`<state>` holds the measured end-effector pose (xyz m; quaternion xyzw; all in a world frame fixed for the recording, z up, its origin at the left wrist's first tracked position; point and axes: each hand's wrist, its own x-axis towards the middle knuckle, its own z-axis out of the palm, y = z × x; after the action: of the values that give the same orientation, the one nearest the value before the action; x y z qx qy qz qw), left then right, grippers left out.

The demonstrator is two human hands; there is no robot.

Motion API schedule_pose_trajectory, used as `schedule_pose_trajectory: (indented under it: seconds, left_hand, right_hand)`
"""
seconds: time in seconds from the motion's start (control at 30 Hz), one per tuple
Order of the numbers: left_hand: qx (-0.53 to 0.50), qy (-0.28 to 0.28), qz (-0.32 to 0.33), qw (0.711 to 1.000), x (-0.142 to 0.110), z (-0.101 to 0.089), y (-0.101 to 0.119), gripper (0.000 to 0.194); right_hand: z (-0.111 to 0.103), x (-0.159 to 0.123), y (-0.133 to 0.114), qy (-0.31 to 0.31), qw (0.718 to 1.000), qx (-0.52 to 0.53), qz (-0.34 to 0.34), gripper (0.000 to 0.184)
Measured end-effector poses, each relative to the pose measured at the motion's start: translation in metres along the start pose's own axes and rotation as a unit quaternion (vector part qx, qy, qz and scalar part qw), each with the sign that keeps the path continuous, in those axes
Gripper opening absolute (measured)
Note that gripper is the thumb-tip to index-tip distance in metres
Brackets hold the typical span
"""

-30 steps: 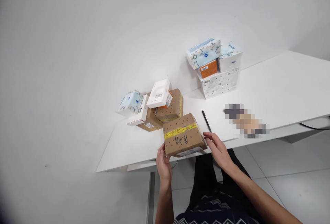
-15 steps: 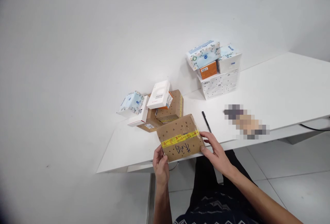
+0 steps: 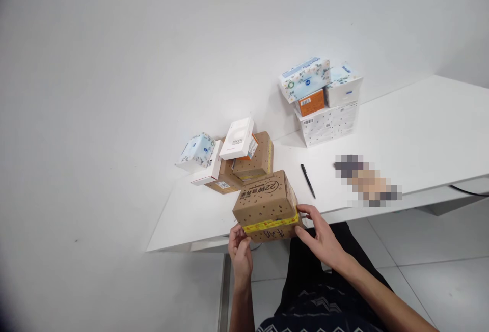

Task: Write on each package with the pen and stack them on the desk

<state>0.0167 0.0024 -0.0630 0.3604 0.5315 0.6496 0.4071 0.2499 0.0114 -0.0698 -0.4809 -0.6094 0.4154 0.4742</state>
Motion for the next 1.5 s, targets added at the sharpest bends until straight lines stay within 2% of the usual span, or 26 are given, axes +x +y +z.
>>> schedule_pose_trajectory:
  seconds: [0.2,0.33,0.43,0.57,0.67,0.8,0.93,1.0,1.1,1.17,1.27,1.33,1.4,1.5]
  left_hand:
    - [0.013,0.004,0.025,1.0,-0.004,-0.002,-0.001,0.028]
    - [0.09,-0.043,0.133,0.986,-0.01,0.003,0.018,0.026]
    - [0.186,-0.086,0.232,0.951,-0.017,0.012,0.036,0.026]
    - [0.301,-0.124,0.321,0.89,-0.024,0.027,0.052,0.03]
    - [0.34,-0.138,0.35,0.862,-0.023,0.038,0.056,0.034]
    - [0.354,-0.152,0.362,0.849,-0.016,0.05,0.054,0.034]
    - [0.351,-0.161,0.346,0.855,-0.011,0.057,0.053,0.03]
    - [0.349,-0.17,0.333,0.859,-0.01,0.058,0.054,0.028]
    - [0.326,-0.169,0.302,0.88,-0.008,0.054,0.054,0.026]
    - [0.279,-0.113,0.246,0.922,-0.004,0.049,0.05,0.031]
    - [0.195,-0.021,0.079,0.977,0.007,0.042,0.039,0.045]
    - [0.157,-0.025,-0.019,0.987,0.013,0.038,0.031,0.051]
    - [0.13,-0.047,-0.056,0.989,0.016,0.034,0.026,0.053]
    - [0.103,-0.06,-0.049,0.992,0.013,0.03,0.028,0.055]
  right_hand:
    - [-0.004,-0.002,-0.01,-0.026,0.999,0.022,0.011,0.047]
    - [0.0,-0.001,-0.005,-0.033,0.986,0.145,0.069,0.05]
    - [0.009,-0.002,0.005,-0.005,0.96,0.246,0.135,0.051]
    - [0.026,-0.007,0.023,-0.005,0.9,0.373,0.224,0.048]
    - [0.036,-0.013,0.031,-0.026,0.867,0.42,0.266,0.042]
    - [0.04,-0.019,0.036,-0.037,0.851,0.429,0.3,0.044]
    - [0.038,-0.022,0.04,-0.034,0.845,0.421,0.327,0.041]
    - [0.034,-0.023,0.041,0.003,0.847,0.411,0.337,0.036]
    - [0.022,-0.023,0.036,0.094,0.88,0.348,0.309,0.029]
    - [0.013,-0.02,0.028,0.126,0.91,0.292,0.265,0.029]
    - [0.001,-0.012,0.014,0.105,0.945,0.22,0.219,0.037]
    - [-0.003,-0.006,0.006,0.066,0.958,0.184,0.211,0.046]
    - [-0.003,-0.003,-0.001,0.034,0.962,0.173,0.207,0.051]
    - [-0.002,-0.002,-0.01,0.018,0.96,0.186,0.208,0.055]
